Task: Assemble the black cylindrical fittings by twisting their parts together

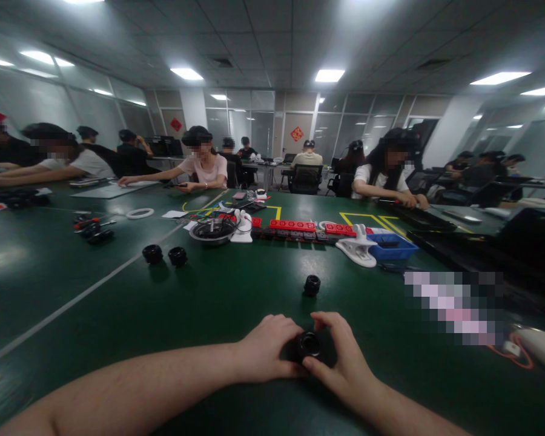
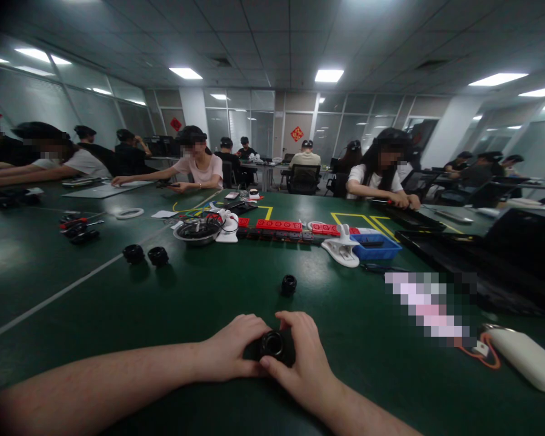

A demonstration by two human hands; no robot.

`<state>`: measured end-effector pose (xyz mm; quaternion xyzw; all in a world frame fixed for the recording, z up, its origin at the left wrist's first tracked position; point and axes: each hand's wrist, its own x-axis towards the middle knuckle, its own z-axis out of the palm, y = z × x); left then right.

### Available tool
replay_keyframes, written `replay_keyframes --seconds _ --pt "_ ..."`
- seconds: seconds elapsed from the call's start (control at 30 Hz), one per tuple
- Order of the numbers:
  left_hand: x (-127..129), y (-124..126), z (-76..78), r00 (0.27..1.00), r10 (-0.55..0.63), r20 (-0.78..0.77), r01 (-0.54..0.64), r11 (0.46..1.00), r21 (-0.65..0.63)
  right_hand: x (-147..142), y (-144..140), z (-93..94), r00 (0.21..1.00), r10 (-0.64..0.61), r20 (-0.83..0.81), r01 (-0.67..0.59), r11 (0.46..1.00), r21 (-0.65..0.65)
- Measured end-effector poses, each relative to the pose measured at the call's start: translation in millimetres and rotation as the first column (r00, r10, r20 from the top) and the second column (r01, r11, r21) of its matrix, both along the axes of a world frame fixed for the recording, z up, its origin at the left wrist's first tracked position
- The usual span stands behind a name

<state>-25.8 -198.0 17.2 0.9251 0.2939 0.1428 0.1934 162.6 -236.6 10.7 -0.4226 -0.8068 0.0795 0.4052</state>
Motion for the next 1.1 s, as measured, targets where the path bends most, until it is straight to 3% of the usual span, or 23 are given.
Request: replay_keyframes --seconds 0.23,0.43,0.57,0.73,0.9,1.1 --pt "0.4 -0.7 2.8 1.0 0.007 -0.017 -0.007 1.0 -0.01 -3.7 -2.8 3.0 0.998 0.028 -0.056 -0.027 1.0 0.013" --pt "0.1 0.1 2.2 1.0 0.003 0.002 -0.003 1.0 -0.022 -0.1 -5.4 8.1 0.977 0.21 -0.014 -0.211 0.977 -0.032" --pt "0.0 0.2 1.5 1.0 -0.003 -0.002 0.003 1.0 -0.029 3.2 -7.0 7.4 0.966 0.256 0.04 -0.257 0.966 0.005" --pt "0.1 -0.5 2.1 1.0 -0.001 0.007 0.001 1.0 -0.031 3.7 -11.5 2.8 0.983 0.165 0.076 -0.173 0.978 0.113" --pt "0.3 -0.6 3.1 1.0 0.008 0.002 -0.007 1.0 -0.017 2.3 -6.6 -0.1 0.999 -0.029 0.033 0.028 0.999 0.038" --pt "0.0 -0.3 3.1 1.0 -0.005 -0.007 0.005 1.0 -0.013 -1.1 -2.4 -0.4 0.999 -0.043 0.015 0.043 0.998 -0.034"
